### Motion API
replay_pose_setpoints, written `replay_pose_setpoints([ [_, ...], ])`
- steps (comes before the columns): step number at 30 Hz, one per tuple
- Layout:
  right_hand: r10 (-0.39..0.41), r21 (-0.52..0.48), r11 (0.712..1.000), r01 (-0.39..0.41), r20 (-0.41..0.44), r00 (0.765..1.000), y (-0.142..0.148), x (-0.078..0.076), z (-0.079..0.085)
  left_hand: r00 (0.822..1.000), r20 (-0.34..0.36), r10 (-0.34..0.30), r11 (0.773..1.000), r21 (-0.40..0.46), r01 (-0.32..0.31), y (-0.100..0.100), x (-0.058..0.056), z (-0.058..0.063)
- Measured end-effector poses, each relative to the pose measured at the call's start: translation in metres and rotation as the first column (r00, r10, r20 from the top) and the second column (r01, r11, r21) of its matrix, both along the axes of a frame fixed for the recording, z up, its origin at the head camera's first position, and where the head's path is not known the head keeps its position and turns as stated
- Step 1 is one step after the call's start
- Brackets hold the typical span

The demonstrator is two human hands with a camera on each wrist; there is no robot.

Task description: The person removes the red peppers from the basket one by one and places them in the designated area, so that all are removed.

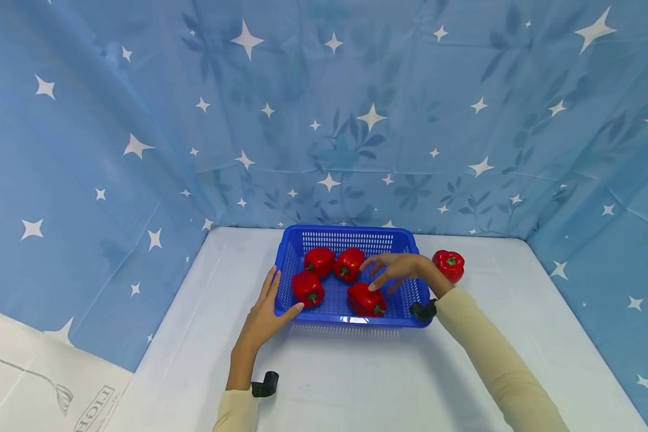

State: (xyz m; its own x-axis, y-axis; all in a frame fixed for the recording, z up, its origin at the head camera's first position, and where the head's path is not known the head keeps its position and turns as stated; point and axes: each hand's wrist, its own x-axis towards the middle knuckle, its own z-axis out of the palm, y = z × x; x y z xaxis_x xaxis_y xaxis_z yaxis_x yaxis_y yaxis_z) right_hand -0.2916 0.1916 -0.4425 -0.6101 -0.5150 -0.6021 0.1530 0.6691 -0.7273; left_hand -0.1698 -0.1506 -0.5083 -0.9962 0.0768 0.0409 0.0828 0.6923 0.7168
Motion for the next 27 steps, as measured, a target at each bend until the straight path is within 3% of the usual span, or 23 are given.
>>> replay_pose_setpoints([
  [13,0.019,0.076,0.997,-0.024,0.071,0.997,-0.017,-0.007,-0.003,1.000,0.005,0.006,1.000,0.014,-0.006,-0.001,0.001,-0.002],
  [27,0.109,0.158,0.979,-0.130,0.136,0.985,-0.027,-0.005,-0.009,1.000,-0.010,-0.001,1.000,0.023,0.002,-0.002,-0.002,-0.005],
])
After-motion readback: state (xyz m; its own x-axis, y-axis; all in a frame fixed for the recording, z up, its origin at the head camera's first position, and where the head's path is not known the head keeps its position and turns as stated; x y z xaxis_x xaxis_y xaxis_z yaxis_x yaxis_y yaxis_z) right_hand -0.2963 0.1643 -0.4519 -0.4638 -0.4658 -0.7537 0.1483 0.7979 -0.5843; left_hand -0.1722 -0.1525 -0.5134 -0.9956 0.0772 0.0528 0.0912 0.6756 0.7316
